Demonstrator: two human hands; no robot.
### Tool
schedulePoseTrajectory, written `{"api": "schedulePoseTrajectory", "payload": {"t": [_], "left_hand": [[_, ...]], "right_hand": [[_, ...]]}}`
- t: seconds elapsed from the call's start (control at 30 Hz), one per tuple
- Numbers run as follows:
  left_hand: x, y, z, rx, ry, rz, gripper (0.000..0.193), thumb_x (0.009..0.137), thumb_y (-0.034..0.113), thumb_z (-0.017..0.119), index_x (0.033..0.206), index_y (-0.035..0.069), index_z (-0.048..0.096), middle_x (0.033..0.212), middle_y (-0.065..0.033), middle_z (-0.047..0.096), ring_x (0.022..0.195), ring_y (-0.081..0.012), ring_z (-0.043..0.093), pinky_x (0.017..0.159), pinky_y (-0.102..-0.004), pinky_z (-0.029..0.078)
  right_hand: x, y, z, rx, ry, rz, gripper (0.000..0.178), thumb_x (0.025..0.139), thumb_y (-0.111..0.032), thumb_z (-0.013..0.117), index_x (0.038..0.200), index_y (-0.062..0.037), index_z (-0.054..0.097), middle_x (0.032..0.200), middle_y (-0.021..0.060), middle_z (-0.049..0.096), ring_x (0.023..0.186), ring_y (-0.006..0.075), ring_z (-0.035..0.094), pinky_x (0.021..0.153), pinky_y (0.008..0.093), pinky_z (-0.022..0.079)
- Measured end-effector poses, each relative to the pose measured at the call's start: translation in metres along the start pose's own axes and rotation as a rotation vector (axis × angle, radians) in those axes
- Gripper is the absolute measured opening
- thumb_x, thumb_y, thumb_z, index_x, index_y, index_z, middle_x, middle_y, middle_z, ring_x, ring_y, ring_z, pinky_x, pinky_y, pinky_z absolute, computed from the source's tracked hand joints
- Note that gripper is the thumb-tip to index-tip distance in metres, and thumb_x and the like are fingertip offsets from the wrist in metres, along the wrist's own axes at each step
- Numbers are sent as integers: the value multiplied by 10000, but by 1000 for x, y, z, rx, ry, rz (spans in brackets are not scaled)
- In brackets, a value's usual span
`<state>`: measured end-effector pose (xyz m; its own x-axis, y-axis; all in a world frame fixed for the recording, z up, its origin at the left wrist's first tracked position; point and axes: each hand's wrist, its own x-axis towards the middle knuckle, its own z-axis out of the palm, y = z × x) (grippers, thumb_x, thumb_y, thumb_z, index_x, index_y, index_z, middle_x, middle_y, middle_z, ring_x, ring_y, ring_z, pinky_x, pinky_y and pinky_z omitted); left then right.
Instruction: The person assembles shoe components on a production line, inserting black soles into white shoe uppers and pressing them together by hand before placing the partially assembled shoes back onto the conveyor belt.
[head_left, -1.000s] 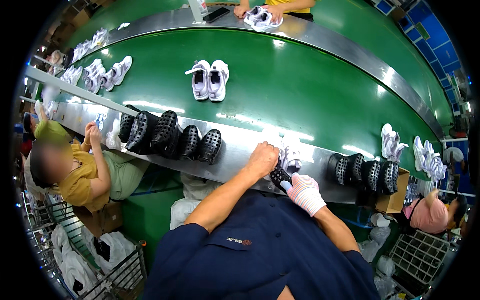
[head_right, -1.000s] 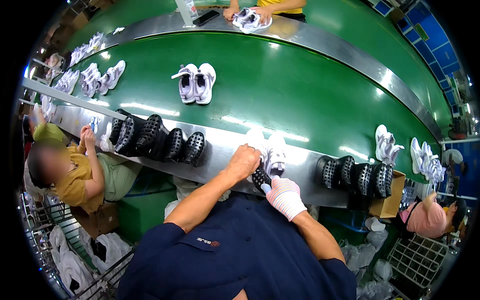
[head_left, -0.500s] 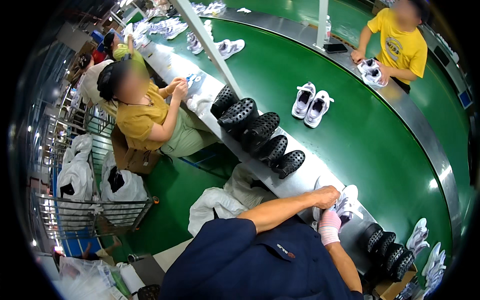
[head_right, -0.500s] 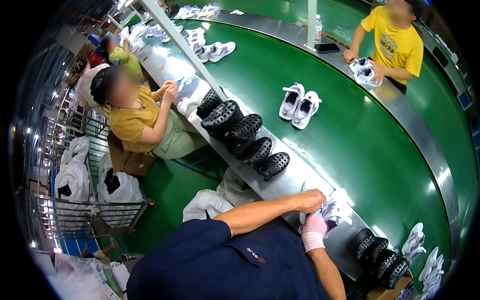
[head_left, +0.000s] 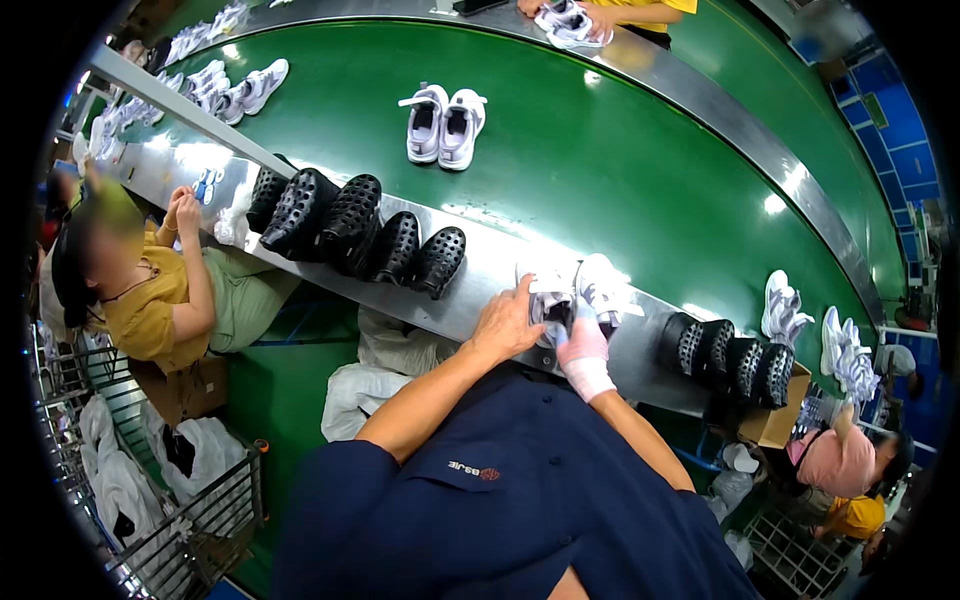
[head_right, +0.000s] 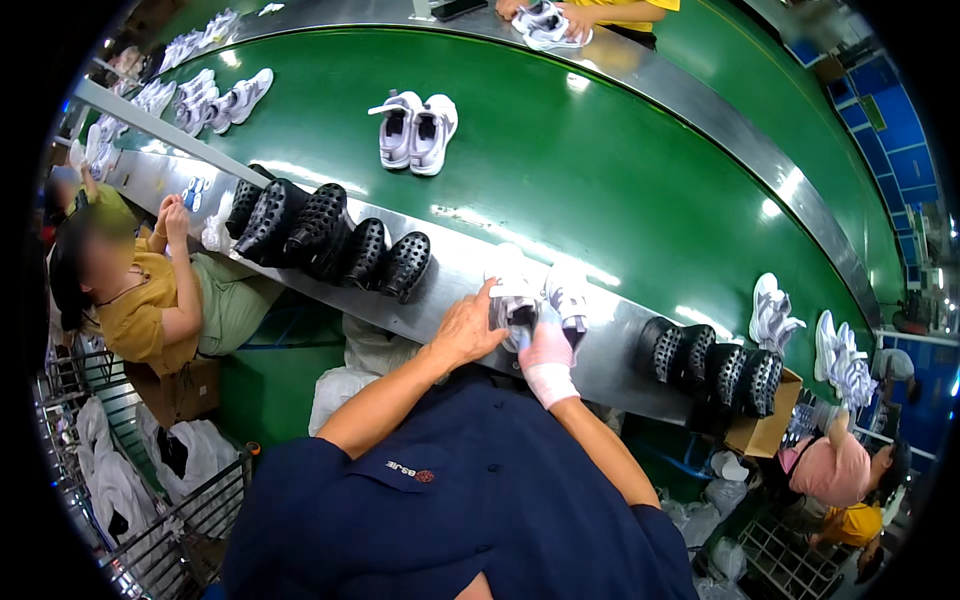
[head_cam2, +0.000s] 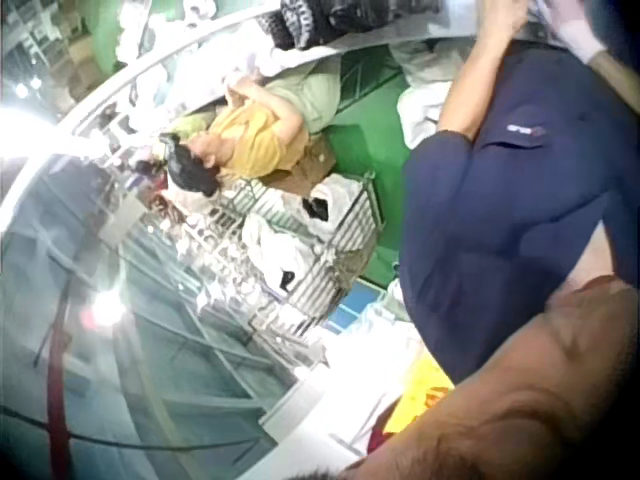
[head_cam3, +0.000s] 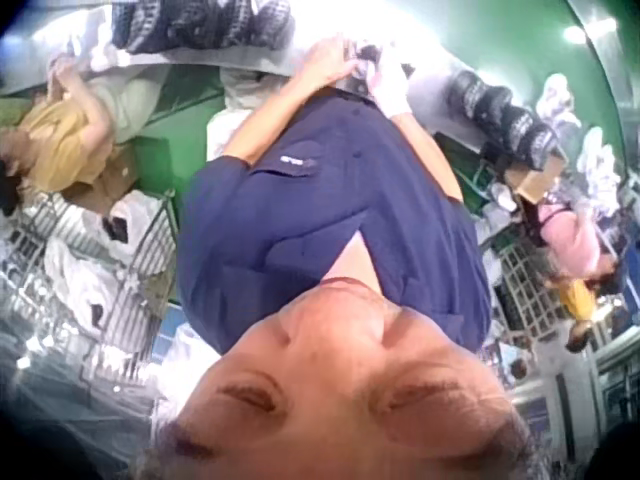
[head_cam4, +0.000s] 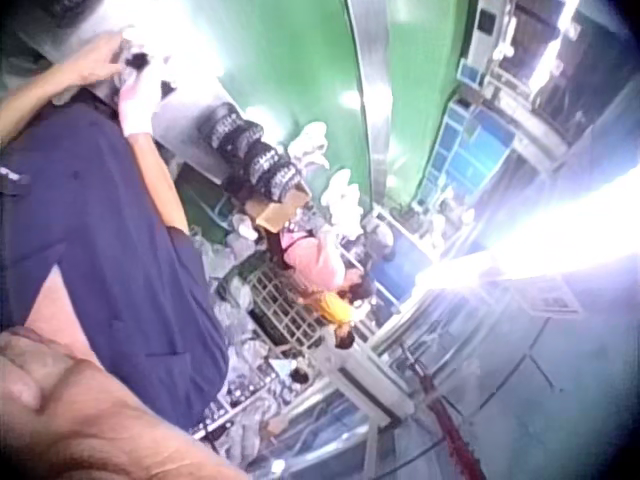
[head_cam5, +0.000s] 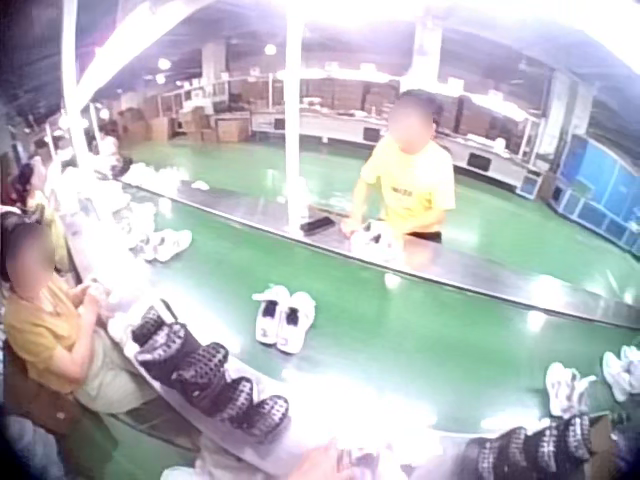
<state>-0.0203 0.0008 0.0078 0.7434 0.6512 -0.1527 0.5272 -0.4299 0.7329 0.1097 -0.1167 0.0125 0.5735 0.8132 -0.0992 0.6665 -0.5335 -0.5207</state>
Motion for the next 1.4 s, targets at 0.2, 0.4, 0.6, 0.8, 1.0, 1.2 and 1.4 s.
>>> {"api": "schedulePoseTrajectory", "payload": {"t": [0.2,0.4,0.6,0.8,1.0,1.2,1.4], "left_hand": [[7,9,19,-12,-37,-247,865,825,176,647,1564,9,231,908,-306,691,876,-491,668,820,-543,523],[16,-2,35,159,36,-239,730,802,74,619,1496,2,405,785,-268,691,759,-455,691,723,-550,548],[13,-6,33,122,53,-193,708,807,76,620,1477,21,397,822,-260,691,788,-462,683,729,-575,532],[18,2,36,179,43,-215,734,818,111,628,1501,27,374,873,-262,695,810,-453,691,730,-561,540],[-35,18,-13,197,227,-69,310,871,176,645,1132,19,591,924,-212,620,903,-384,609,774,-510,509],[-49,0,24,-10,49,426,265,832,95,642,1091,47,616,999,-154,574,932,-356,598,809,-454,529],[-29,23,44,209,-228,181,432,808,146,677,1234,78,649,986,-232,663,938,-393,642,756,-504,542]], "right_hand": [[21,-2,22,-93,-118,90,243,854,-235,694,862,0,631,823,270,664,842,459,661,749,526,521],[22,-4,38,-155,-54,185,126,766,-139,647,837,-36,661,794,253,683,812,461,680,751,516,554],[25,5,41,-86,-51,178,124,768,-156,640,847,-63,660,844,239,682,872,459,658,774,526,529],[31,-1,24,-139,-150,189,217,809,-226,668,893,-26,684,823,272,681,877,463,672,786,514,542],[-10,-12,-59,-65,-182,179,422,885,-414,661,907,6,686,847,271,681,851,458,673,739,497,526],[-22,100,-36,16,226,211,366,837,-238,744,1037,50,636,910,227,689,855,397,673,794,456,522],[-1,71,11,98,49,110,288,814,-139,706,1041,25,638,913,251,676,863,444,638,800,458,505]]}}
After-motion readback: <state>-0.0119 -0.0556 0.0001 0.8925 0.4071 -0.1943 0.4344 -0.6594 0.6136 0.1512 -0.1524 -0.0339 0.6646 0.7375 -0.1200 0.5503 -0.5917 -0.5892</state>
